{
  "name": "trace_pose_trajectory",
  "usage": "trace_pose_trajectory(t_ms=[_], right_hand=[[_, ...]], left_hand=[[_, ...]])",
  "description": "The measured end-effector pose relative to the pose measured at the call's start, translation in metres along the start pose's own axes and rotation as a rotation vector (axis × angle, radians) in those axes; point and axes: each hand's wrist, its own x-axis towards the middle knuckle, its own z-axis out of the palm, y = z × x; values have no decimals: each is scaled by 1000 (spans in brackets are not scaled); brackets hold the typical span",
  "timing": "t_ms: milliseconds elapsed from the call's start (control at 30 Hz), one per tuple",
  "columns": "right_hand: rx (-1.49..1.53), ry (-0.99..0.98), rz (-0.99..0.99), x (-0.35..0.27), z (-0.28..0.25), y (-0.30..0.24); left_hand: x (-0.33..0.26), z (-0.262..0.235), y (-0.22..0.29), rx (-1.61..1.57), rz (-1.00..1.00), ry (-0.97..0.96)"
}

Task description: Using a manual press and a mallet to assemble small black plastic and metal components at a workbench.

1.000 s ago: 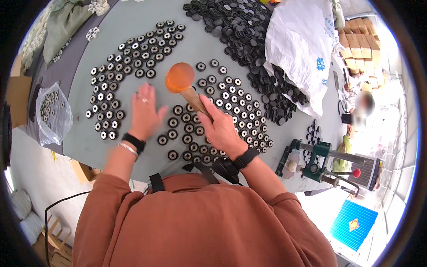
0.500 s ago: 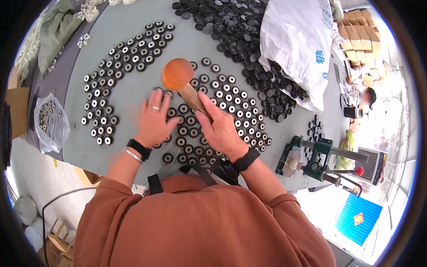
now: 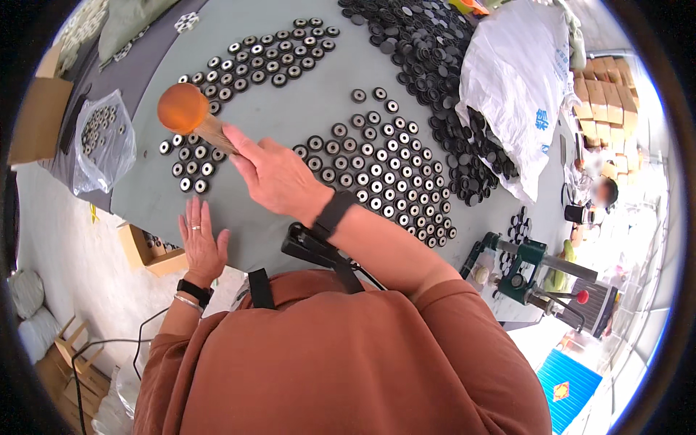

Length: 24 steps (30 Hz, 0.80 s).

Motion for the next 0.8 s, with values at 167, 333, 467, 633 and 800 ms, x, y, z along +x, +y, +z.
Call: trace_pose_trajectory(t_ms=[167,333,467,633,800], right_hand=[[-205,-222,111,17,23,13],[-102,-7,-92,-12,15,-15],[-174,-135,121,-27,17,-3],[-59,0,-28,4,12,-54],[-229,-114,8,9,45,-14]], left_hand=[[-5,10,-4,109,-49,-28],[-5,2,-4,101,-83,-65],[1,2,-6,119,-65,-57],[-6,4,-6,94,-79,-66],[-3,7,-5,62,-22,-10]])
